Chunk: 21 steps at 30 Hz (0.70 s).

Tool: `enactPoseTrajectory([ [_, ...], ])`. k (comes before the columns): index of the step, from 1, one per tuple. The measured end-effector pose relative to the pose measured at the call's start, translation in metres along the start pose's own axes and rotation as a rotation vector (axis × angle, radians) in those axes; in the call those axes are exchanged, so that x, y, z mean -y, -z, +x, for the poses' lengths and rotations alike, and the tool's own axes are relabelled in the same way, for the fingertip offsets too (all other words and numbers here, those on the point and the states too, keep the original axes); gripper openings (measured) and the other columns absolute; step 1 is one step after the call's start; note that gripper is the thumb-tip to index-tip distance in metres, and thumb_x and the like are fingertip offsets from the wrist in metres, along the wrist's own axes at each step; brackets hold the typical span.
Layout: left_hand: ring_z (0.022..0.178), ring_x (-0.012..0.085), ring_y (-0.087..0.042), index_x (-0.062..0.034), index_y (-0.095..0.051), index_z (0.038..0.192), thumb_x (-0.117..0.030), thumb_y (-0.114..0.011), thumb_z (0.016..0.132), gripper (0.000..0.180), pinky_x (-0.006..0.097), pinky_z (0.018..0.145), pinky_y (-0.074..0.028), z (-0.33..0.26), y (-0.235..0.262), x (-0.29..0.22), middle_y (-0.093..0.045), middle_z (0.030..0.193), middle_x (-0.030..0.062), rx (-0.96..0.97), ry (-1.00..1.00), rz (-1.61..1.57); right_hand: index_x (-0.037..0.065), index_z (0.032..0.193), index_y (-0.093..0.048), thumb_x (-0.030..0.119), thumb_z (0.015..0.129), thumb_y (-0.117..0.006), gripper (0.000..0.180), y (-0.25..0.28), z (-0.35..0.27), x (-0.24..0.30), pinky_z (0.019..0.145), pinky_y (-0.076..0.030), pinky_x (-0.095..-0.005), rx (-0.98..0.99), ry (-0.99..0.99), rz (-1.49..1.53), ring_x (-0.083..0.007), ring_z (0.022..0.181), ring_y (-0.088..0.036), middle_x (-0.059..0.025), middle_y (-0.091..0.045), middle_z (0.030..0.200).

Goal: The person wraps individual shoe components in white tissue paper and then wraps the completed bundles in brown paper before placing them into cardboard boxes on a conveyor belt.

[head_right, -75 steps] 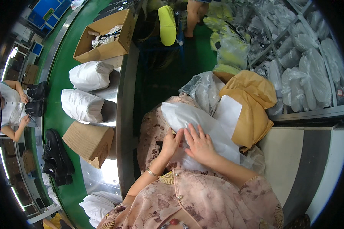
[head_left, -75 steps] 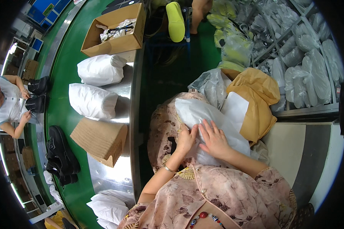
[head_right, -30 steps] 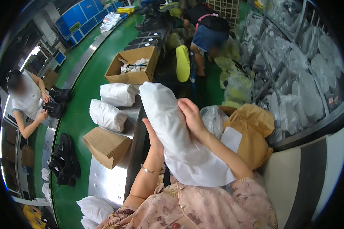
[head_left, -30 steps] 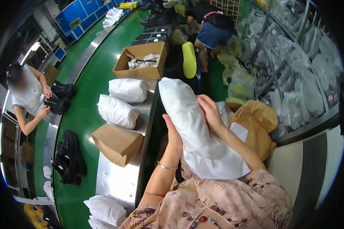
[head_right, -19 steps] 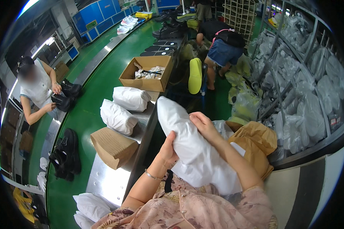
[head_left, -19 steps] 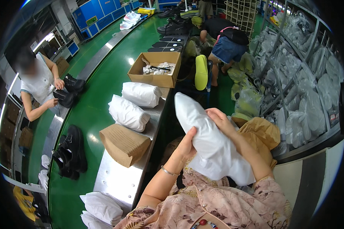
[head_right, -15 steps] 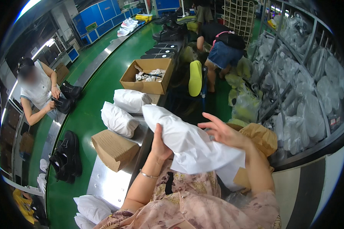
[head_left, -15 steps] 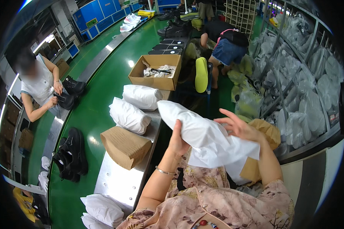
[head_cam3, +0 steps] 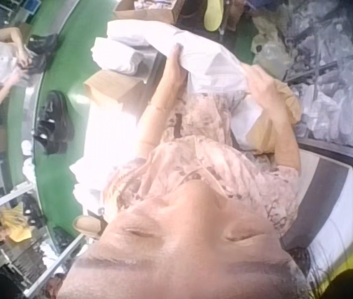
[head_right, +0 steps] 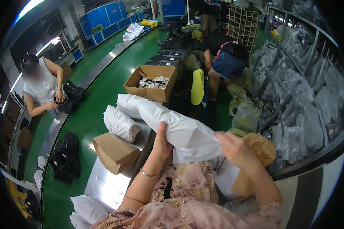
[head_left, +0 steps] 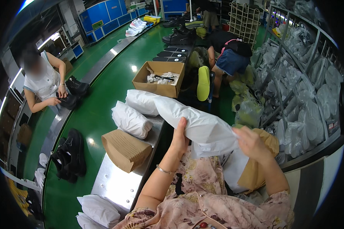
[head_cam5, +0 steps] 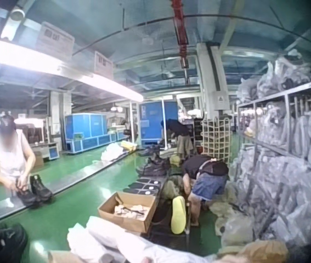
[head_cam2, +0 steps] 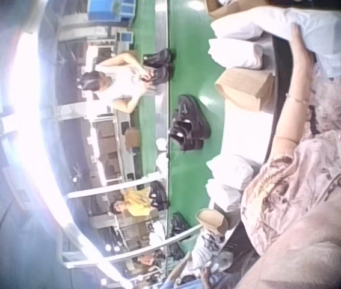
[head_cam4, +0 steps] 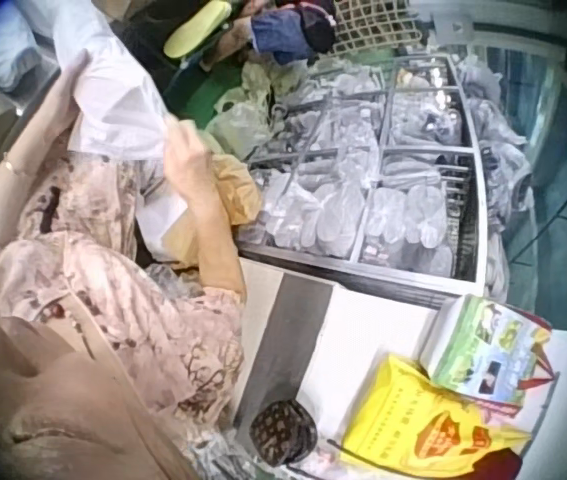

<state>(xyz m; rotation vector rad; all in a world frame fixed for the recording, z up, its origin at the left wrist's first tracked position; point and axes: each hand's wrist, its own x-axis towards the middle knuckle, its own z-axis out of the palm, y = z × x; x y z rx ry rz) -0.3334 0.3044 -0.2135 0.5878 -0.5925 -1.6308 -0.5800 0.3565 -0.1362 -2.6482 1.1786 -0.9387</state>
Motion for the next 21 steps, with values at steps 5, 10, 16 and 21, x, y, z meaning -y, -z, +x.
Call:
enactPoseTrajectory([
  [5,0.106,0.0166,-0.048,0.0019,-0.038,0.124,-0.039,-0.060,0.085,0.061,0.031,0.094,-0.038,0.018,0.002,0.004,-0.048,0.117,0.0090,-0.188,-0.293,0.182,0.010,0.132,-0.037,0.021,0.064,-0.076,0.080,-0.007,0.036,0.036,0.102,-0.023,-0.0505,-0.181,-0.046,-0.117,-0.0381,0.130,-0.025,-0.0174,-0.031,0.137],
  [10,0.103,0.0140,-0.050,-0.0015,-0.039,0.122,-0.035,-0.060,0.085,0.054,0.028,0.087,-0.043,0.018,-0.016,0.009,-0.049,0.113,0.0069,-0.124,-0.299,0.068,0.013,0.138,-0.026,0.028,0.058,-0.080,0.097,-0.074,0.055,0.034,0.100,-0.017,-0.0595,-0.185,-0.057,-0.308,-0.0439,0.132,-0.015,-0.0247,-0.016,0.143],
  [16,0.109,0.0188,-0.051,-0.0054,-0.039,0.124,-0.043,-0.053,0.086,0.055,0.034,0.093,-0.041,0.016,-0.007,0.005,-0.051,0.119,0.0078,-0.168,-0.191,-0.052,0.010,0.136,-0.028,0.025,0.065,-0.072,0.085,-0.086,0.068,0.017,0.099,-0.020,-0.0583,-0.386,0.035,-0.465,-0.0396,0.123,-0.035,-0.0248,-0.034,0.133],
  [21,0.109,0.0166,-0.050,-0.0051,-0.039,0.124,-0.040,-0.057,0.086,0.055,0.031,0.091,-0.042,0.009,-0.012,0.006,-0.049,0.119,0.0068,-0.202,-0.164,-0.131,-0.002,0.128,-0.036,0.006,0.067,-0.061,0.066,-0.084,0.077,0.003,0.092,-0.031,-0.0529,-0.391,0.087,-0.539,-0.0328,0.096,-0.050,-0.0179,-0.049,0.106],
])
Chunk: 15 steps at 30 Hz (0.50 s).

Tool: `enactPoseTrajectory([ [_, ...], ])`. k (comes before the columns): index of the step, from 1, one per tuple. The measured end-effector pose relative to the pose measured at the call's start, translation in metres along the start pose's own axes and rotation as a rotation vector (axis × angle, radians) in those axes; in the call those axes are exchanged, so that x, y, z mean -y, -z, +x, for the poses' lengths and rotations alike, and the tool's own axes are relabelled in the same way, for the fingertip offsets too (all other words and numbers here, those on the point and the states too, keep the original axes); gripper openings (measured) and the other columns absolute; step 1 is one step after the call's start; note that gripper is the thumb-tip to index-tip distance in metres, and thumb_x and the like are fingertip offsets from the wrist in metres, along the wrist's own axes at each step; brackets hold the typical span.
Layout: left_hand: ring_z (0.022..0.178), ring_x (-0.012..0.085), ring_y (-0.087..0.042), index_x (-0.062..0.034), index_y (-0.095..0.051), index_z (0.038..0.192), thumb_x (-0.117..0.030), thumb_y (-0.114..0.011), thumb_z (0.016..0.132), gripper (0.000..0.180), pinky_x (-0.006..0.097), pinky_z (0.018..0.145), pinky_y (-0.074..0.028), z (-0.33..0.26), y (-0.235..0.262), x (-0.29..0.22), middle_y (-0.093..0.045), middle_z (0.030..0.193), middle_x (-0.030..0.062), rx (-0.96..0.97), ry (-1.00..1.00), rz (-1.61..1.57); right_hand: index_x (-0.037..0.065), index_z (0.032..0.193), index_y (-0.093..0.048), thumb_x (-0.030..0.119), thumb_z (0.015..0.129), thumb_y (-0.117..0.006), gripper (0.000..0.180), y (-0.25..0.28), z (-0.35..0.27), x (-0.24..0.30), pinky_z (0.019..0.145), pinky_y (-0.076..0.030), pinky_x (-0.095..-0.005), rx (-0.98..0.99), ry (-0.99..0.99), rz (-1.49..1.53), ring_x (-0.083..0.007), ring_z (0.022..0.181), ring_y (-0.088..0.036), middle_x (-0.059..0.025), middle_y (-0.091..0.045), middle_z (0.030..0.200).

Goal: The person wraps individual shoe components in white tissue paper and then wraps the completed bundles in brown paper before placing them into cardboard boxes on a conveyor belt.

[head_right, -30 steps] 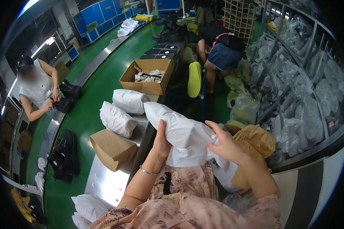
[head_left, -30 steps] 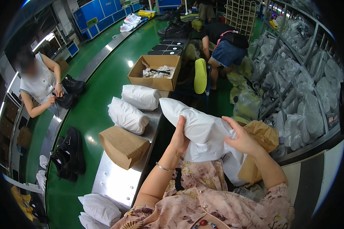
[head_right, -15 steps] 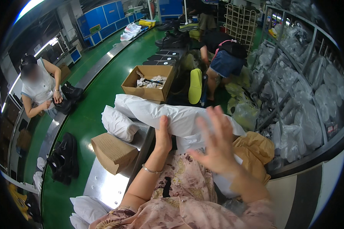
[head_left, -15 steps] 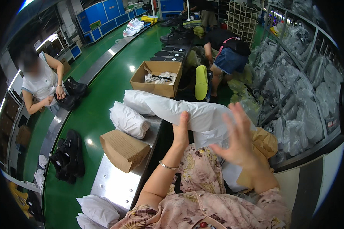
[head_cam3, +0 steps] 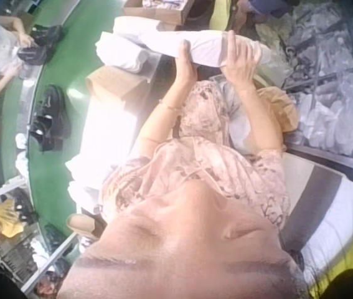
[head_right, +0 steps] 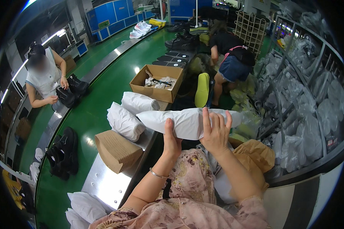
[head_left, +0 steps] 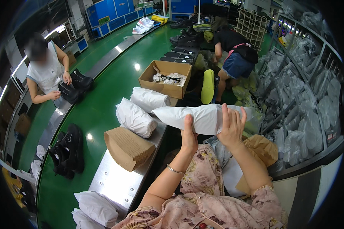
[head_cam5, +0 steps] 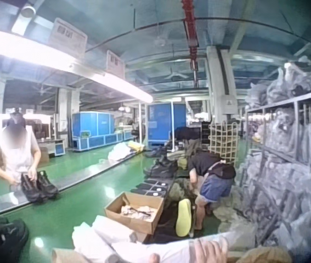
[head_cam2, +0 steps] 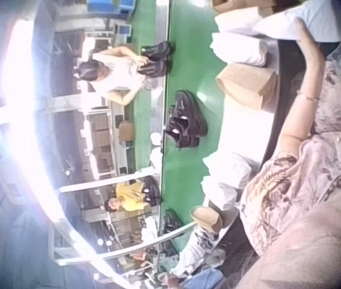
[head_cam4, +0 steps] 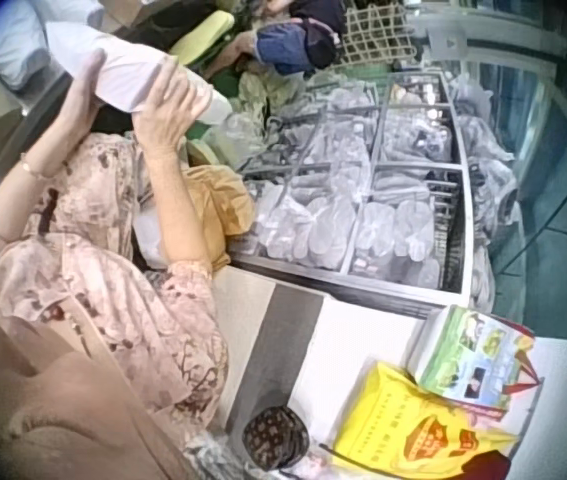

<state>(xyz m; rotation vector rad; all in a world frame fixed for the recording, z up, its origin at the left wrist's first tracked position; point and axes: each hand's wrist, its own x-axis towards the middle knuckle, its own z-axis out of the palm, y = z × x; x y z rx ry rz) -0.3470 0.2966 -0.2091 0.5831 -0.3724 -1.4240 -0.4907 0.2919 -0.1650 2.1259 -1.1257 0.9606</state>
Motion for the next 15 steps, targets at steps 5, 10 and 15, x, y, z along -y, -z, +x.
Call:
enactPoseTrajectory([
  [5,0.113,0.0169,-0.045,-0.0008,-0.038,0.125,-0.041,-0.058,0.085,0.060,0.031,0.099,-0.034,0.006,0.005,0.004,-0.047,0.121,0.0073,0.026,-0.179,0.021,-0.004,0.126,-0.037,0.000,0.067,-0.056,0.062,-0.015,-0.001,-0.003,0.084,-0.039,-0.0490,0.035,-0.010,0.164,-0.0345,0.095,-0.048,-0.0182,-0.048,0.100],
  [10,0.114,0.0182,-0.043,0.0008,-0.035,0.128,-0.041,-0.060,0.083,0.066,0.032,0.099,-0.032,0.002,0.009,-0.009,-0.043,0.125,0.0093,0.034,-0.301,0.208,0.003,0.132,-0.032,0.008,0.065,-0.066,0.075,0.003,0.018,-0.004,0.097,-0.025,-0.0580,0.102,0.064,0.354,-0.0420,0.123,-0.032,-0.0241,-0.041,0.124],
  [15,0.114,0.0185,-0.043,0.0015,-0.034,0.128,-0.039,-0.061,0.082,0.067,0.031,0.098,-0.033,0.010,0.016,-0.010,-0.043,0.124,0.0095,0.026,-0.321,0.176,0.004,0.137,-0.026,0.003,0.064,-0.066,0.083,-0.010,0.008,-0.005,0.064,-0.048,-0.0377,0.164,-0.012,0.456,-0.0343,0.073,-0.057,-0.0160,-0.052,0.089],
])
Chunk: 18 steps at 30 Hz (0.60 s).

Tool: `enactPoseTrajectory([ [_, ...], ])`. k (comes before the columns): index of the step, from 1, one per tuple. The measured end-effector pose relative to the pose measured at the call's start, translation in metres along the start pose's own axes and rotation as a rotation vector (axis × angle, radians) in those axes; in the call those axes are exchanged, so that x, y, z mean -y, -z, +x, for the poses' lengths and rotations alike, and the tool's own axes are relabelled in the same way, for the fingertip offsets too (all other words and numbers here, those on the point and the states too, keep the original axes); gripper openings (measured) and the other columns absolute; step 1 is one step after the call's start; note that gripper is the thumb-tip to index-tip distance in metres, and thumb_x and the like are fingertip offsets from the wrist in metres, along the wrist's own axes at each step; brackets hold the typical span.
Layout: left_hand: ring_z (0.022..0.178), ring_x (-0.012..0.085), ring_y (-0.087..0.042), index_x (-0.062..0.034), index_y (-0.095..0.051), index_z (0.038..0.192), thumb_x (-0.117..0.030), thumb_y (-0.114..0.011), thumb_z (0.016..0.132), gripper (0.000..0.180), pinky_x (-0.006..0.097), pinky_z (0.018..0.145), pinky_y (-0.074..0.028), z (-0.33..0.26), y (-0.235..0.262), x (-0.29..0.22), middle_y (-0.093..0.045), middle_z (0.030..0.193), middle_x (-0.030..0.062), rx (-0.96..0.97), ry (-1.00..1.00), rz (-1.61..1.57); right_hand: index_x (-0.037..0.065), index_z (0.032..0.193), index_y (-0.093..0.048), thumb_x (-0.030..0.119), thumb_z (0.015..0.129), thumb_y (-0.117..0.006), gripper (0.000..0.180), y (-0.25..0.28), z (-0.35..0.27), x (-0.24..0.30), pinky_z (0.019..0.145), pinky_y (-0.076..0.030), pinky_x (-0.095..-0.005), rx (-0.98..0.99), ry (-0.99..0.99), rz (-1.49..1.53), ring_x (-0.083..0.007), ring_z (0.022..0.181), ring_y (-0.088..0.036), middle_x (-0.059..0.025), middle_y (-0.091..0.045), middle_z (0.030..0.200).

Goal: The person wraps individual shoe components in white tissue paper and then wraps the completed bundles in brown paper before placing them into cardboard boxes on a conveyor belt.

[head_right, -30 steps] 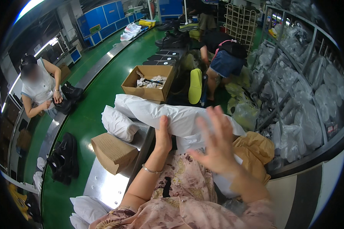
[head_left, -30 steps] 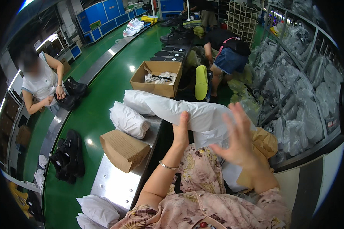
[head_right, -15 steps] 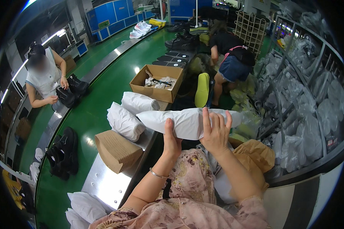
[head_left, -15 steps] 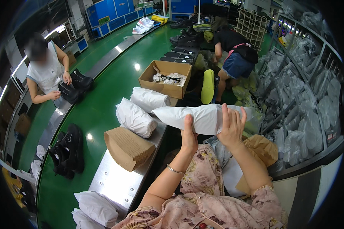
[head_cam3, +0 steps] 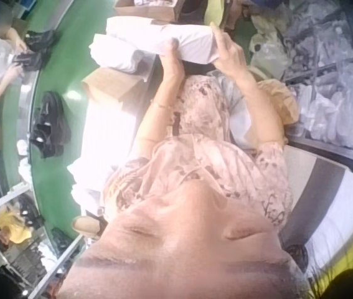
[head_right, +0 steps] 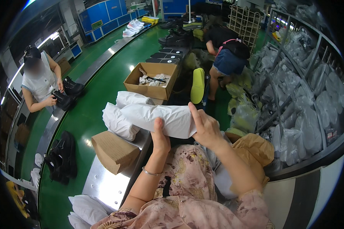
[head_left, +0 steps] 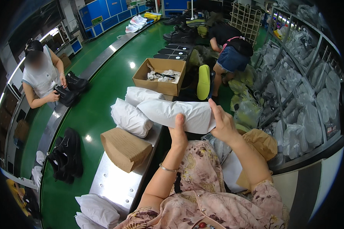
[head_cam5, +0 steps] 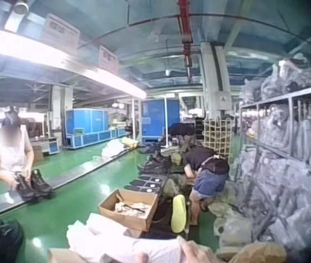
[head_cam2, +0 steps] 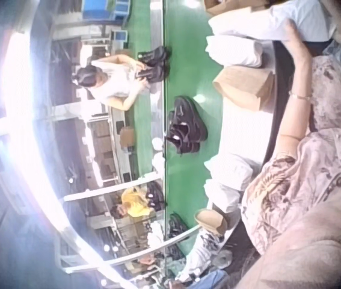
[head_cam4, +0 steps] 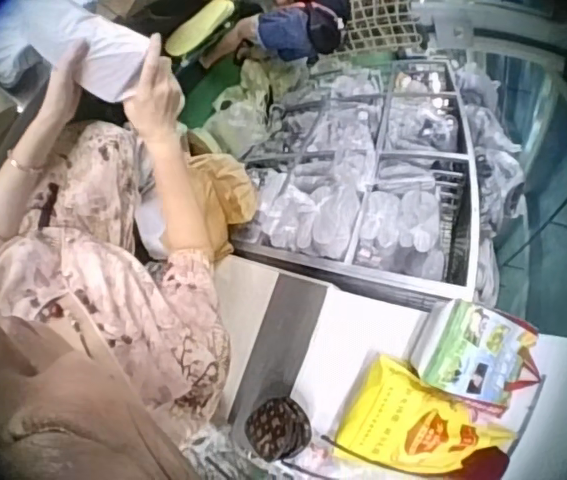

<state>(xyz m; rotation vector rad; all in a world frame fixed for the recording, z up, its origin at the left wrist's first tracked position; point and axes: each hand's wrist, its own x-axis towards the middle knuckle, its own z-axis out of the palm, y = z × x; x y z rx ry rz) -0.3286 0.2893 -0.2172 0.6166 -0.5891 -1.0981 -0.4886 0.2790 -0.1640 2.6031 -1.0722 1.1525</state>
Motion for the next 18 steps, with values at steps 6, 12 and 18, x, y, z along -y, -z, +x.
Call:
enactPoseTrajectory([
  [6,0.109,0.0198,-0.051,-0.0021,-0.039,0.123,-0.045,-0.052,0.085,0.059,0.034,0.094,-0.040,0.000,0.000,0.003,-0.051,0.117,0.0095,-0.028,0.101,-0.174,-0.001,0.115,-0.040,-0.007,0.070,-0.056,0.047,-0.032,-0.017,0.038,0.074,-0.048,-0.0398,-0.225,-0.348,0.169,-0.0404,0.086,-0.055,-0.0205,-0.052,0.097],
  [12,0.108,0.0206,-0.052,-0.0083,-0.043,0.123,-0.059,-0.043,0.084,0.064,0.035,0.094,-0.040,-0.005,-0.014,-0.007,-0.054,0.117,0.0063,-0.027,0.174,-0.285,-0.002,0.097,-0.050,0.002,0.076,-0.060,0.024,-0.015,-0.021,0.044,0.068,-0.043,-0.0220,-0.228,-0.622,1.052,-0.0076,0.077,-0.049,-0.0018,-0.051,0.089],
  [18,0.108,0.0203,-0.052,-0.0090,-0.045,0.122,-0.061,-0.045,0.082,0.066,0.035,0.094,-0.040,-0.012,-0.014,-0.002,-0.055,0.115,0.0063,-0.037,0.220,-0.274,-0.001,0.091,-0.057,0.008,0.079,-0.059,0.014,-0.028,-0.024,0.051,0.067,-0.045,-0.0217,-0.451,-1.117,1.447,-0.0091,0.070,-0.054,-0.0018,-0.057,0.079],
])
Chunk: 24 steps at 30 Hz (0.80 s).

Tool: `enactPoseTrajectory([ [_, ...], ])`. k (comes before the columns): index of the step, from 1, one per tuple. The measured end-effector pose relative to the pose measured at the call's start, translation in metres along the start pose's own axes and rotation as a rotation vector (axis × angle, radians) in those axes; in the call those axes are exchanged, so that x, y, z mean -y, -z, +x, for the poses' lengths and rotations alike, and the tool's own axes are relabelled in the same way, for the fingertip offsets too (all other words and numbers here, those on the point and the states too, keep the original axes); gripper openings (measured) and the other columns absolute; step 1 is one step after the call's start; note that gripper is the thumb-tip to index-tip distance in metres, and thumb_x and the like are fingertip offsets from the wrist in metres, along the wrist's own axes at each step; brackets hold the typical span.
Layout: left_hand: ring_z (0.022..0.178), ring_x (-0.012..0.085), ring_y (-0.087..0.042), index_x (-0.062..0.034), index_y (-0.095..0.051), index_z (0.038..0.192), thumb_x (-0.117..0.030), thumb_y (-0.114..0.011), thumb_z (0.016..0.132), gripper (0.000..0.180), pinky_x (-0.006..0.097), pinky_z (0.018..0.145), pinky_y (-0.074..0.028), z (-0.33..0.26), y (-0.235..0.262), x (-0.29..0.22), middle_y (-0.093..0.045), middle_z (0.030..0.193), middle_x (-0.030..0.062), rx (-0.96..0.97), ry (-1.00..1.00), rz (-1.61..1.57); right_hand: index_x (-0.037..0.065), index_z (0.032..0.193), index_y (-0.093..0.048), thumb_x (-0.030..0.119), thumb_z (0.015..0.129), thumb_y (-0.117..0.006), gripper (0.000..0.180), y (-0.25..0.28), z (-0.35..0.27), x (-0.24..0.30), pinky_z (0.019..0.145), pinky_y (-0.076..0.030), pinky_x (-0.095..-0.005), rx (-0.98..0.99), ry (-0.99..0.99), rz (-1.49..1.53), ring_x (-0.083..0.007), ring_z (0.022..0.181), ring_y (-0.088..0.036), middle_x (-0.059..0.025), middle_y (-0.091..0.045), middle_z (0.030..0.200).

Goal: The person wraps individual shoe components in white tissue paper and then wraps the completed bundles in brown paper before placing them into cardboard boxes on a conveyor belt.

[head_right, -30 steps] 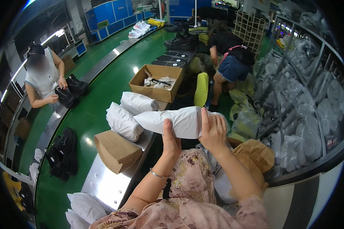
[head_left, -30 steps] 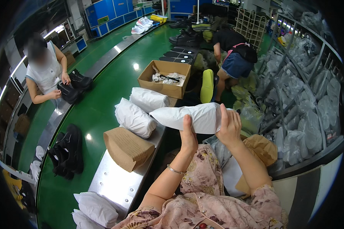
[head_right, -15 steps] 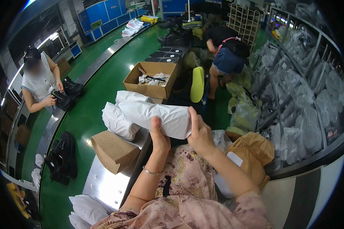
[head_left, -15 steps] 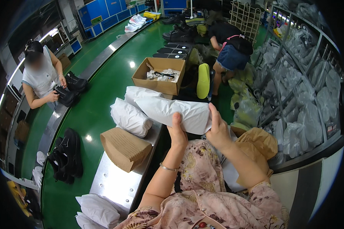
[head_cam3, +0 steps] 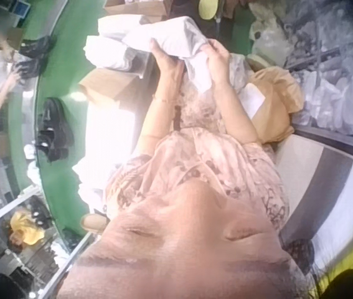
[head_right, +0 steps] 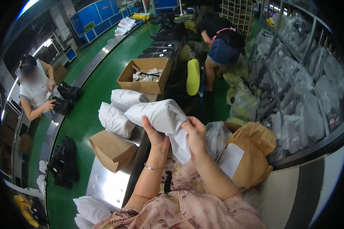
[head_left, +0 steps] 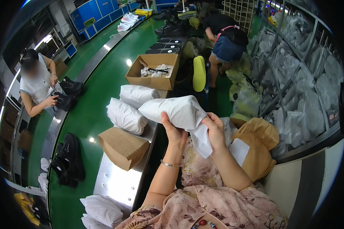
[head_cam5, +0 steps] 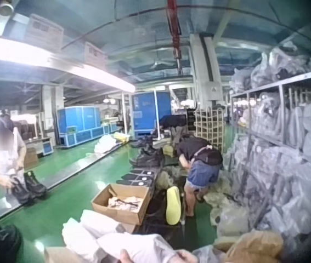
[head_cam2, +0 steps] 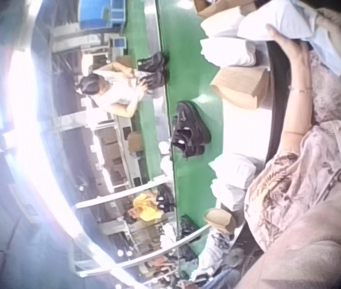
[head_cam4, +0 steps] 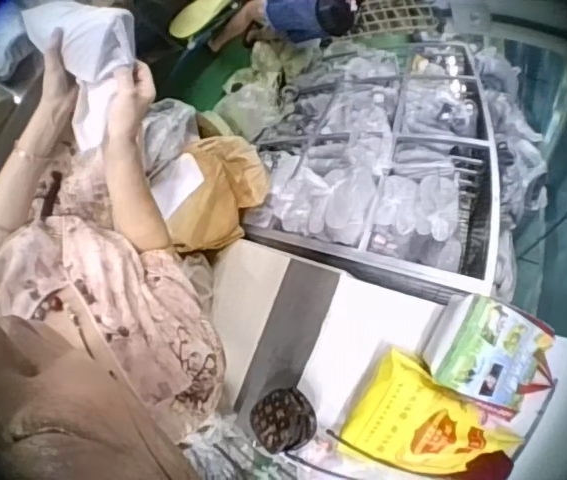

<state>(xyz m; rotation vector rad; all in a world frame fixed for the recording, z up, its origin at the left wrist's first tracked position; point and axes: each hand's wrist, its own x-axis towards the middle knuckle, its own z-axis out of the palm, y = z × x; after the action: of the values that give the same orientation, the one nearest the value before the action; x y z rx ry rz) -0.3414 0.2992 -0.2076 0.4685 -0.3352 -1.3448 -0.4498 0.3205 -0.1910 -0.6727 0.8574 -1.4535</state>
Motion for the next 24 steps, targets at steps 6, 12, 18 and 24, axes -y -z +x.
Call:
enactPoseTrajectory([
  [6,0.108,0.0210,-0.052,-0.0102,-0.046,0.123,-0.061,-0.049,0.079,0.067,0.036,0.094,-0.040,-0.003,0.006,-0.004,-0.055,0.116,0.0064,-0.034,-0.002,0.112,-0.003,0.097,-0.052,0.001,0.080,-0.058,0.018,0.003,0.004,-0.014,0.067,-0.048,-0.0251,-0.067,-0.162,0.167,-0.0132,0.074,-0.057,-0.0062,-0.057,0.086],
  [12,0.110,0.0230,-0.051,-0.0119,-0.043,0.126,-0.061,-0.049,0.079,0.068,0.038,0.095,-0.040,-0.001,0.012,-0.003,-0.054,0.119,0.0067,0.006,0.121,-0.029,-0.001,0.100,-0.051,-0.002,0.080,-0.054,0.021,0.012,0.013,0.000,0.068,-0.051,-0.0296,0.136,-0.209,-0.052,-0.0169,0.077,-0.059,-0.0083,-0.058,0.090],
  [18,0.110,0.0246,-0.051,-0.0081,-0.041,0.127,-0.060,-0.056,0.074,0.076,0.039,0.096,-0.040,0.010,0.028,0.003,-0.053,0.120,0.0084,0.170,0.127,-0.127,-0.003,0.122,-0.042,-0.003,0.078,-0.050,0.045,0.007,-0.003,0.009,0.098,-0.038,-0.0343,0.362,-0.331,0.591,-0.0221,0.112,-0.049,-0.0131,-0.049,0.121],
  [24,0.108,0.0364,-0.050,0.0046,-0.036,0.127,-0.068,-0.052,0.067,0.095,0.045,0.096,-0.039,0.002,0.007,-0.005,-0.049,0.120,0.0226,0.329,0.192,-0.152,0.012,0.136,-0.033,0.019,0.082,-0.063,0.062,0.000,-0.012,-0.009,0.107,-0.027,-0.0414,0.515,-0.321,0.820,-0.0247,0.126,-0.037,-0.0056,-0.043,0.134],
])
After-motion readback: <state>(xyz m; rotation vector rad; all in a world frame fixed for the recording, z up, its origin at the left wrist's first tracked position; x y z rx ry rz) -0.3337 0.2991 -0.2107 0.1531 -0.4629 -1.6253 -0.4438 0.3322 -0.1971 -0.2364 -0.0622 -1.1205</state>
